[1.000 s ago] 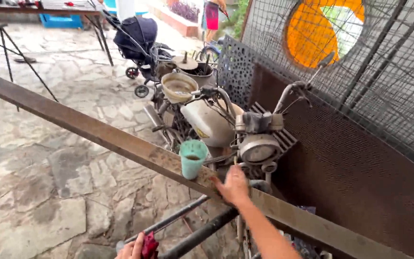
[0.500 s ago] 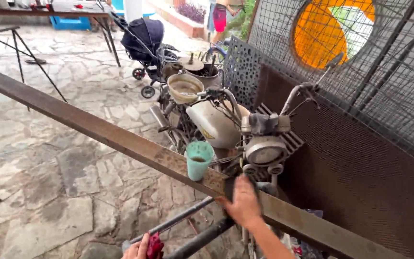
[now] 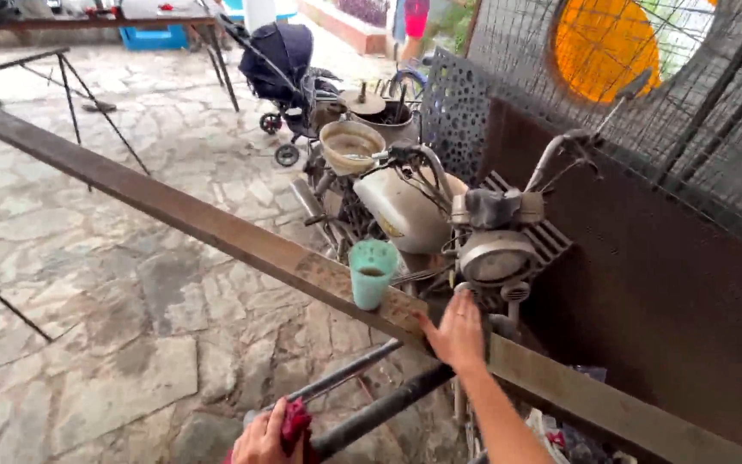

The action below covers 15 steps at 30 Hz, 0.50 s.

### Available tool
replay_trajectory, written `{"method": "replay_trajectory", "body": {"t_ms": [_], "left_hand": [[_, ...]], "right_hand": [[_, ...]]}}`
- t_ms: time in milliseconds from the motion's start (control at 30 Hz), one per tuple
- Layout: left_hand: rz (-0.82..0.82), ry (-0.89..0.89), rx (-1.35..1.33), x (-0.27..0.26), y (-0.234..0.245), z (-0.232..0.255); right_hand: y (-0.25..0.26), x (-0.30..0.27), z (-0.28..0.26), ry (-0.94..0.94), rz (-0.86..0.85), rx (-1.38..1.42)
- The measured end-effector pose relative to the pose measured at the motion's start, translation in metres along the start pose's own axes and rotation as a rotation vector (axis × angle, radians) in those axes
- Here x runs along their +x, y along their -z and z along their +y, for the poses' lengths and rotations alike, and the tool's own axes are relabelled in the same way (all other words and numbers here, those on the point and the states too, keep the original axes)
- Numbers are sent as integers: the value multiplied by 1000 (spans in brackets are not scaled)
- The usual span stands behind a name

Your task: Sanding a metal beam with a manual sanding block and wiping it with a cloth in a workshop.

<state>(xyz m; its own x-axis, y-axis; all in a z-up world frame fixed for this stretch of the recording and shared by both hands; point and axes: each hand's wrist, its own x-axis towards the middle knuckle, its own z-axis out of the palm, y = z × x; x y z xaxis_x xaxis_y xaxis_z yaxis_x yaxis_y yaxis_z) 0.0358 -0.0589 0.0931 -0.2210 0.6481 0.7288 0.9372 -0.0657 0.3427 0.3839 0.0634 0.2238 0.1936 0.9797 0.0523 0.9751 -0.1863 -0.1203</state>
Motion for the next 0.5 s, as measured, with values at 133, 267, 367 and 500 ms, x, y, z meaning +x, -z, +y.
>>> {"method": "replay_trajectory", "body": {"t_ms": [133, 267, 367, 500], "left_hand": [[-60, 33, 25, 10, 11, 3], [-137, 44, 17, 5, 7, 3], [-96, 56, 56, 8, 13, 12], [-113, 54, 61, 11, 19, 17]], "right_hand": [[20, -40, -28, 66, -98, -37], [10, -7, 25, -92, -51, -46], [25, 11, -30, -64, -51, 28], [-1, -25, -25, 106, -56, -26]]}}
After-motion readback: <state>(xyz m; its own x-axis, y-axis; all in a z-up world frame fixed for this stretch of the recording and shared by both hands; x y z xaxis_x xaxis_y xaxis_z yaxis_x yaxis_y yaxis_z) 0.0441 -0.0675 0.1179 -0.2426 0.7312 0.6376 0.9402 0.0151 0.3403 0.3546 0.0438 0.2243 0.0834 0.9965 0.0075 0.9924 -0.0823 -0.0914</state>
